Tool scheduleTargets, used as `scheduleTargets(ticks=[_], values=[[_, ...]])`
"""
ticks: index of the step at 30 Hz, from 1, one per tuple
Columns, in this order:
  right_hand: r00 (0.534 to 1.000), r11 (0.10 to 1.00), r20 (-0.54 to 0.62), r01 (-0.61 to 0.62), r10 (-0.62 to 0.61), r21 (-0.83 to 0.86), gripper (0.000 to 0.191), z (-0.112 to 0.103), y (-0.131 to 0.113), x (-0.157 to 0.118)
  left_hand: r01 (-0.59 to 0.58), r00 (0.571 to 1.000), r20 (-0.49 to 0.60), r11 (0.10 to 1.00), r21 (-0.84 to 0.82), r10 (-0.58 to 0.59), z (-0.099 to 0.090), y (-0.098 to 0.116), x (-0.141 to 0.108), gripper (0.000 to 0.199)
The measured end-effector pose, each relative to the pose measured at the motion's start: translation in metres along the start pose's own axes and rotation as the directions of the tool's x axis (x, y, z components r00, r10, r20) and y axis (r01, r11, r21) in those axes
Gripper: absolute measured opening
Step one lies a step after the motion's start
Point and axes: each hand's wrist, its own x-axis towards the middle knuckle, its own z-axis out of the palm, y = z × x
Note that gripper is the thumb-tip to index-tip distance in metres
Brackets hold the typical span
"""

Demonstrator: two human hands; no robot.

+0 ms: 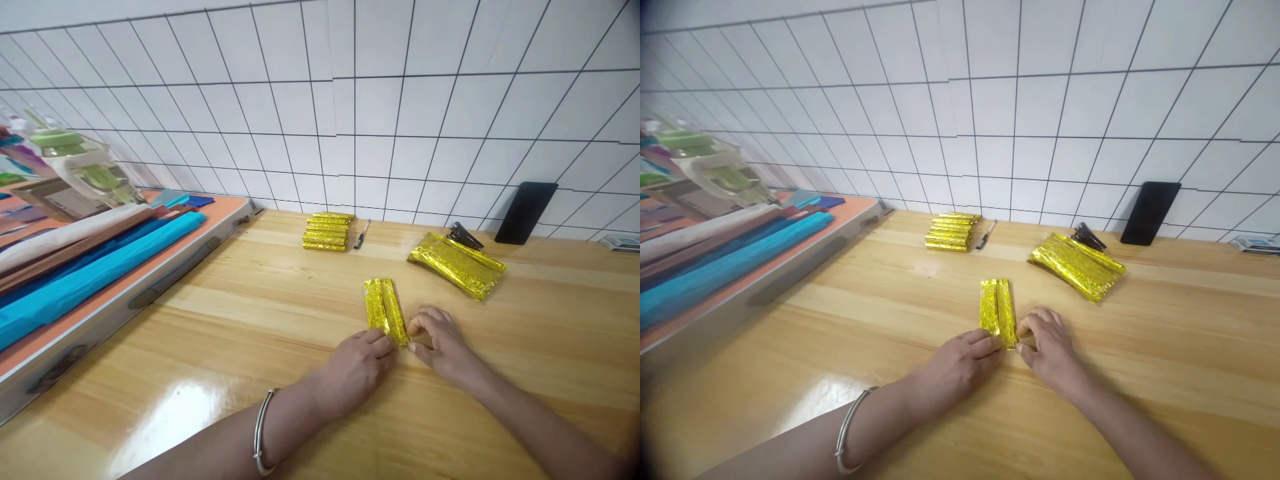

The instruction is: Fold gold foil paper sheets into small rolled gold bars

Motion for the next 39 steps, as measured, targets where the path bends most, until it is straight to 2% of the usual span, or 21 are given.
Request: scheduleTargets(ticks=[4,7,11,14,17,20,23,27,32,39], values=[[0.999,1.0,-0.01,0.031,-0.031,0.006,0.011,-0.001,-0.001,-0.003,-0.016,1.0,-0.001,1.0,0.0,0.016,-0.001,0.0,0.0,0.025],[0.994,0.993,0.002,0.113,-0.113,-0.028,0.02,-0.004,-0.005,-0.006,-0.005,1.0,-0.007,0.999,-0.041,0.004,-0.003,0.001,-0.001,0.027],[0.96,0.939,-0.01,0.27,-0.279,-0.212,0.027,-0.012,-0.016,-0.014,-0.014,1.0,-0.007,0.994,-0.105,0.014,-0.006,-0.001,-0.012,0.038],[0.934,0.872,0.036,0.344,-0.354,-0.349,0.026,-0.012,-0.024,-0.02,-0.027,0.998,0.061,0.993,-0.112,0.034,-0.012,-0.003,-0.026,0.053],[0.91,0.817,0.086,0.403,-0.405,-0.411,0.027,-0.006,-0.026,-0.025,-0.008,0.99,0.136,0.995,-0.097,0.021,-0.019,-0.003,-0.034,0.057],[0.907,0.797,0.136,0.415,-0.397,-0.44,0.027,-0.001,-0.023,-0.027,0.009,0.987,0.162,0.996,-0.091,0.006,-0.023,-0.002,-0.033,0.057],[0.913,0.796,0.174,0.408,-0.37,-0.447,0.034,-0.003,-0.024,-0.026,0.008,0.99,0.141,0.995,-0.101,0.006,-0.024,-0.002,-0.029,0.057],[0.941,0.845,0.208,0.333,-0.268,-0.419,0.042,-0.006,-0.031,-0.025,-0.032,0.993,0.104,0.99,-0.134,0.047,-0.024,-0.008,-0.031,0.057],[0.953,0.873,0.193,0.292,-0.232,-0.39,0.043,-0.004,-0.034,-0.025,-0.005,0.994,0.108,0.986,-0.165,0.023,-0.029,-0.015,-0.044,0.055],[0.96,0.89,0.189,0.265,-0.207,-0.37,0.043,-0.002,-0.035,-0.026,0.037,0.991,0.133,0.987,-0.158,-0.016,-0.031,-0.013,-0.053,0.052]])
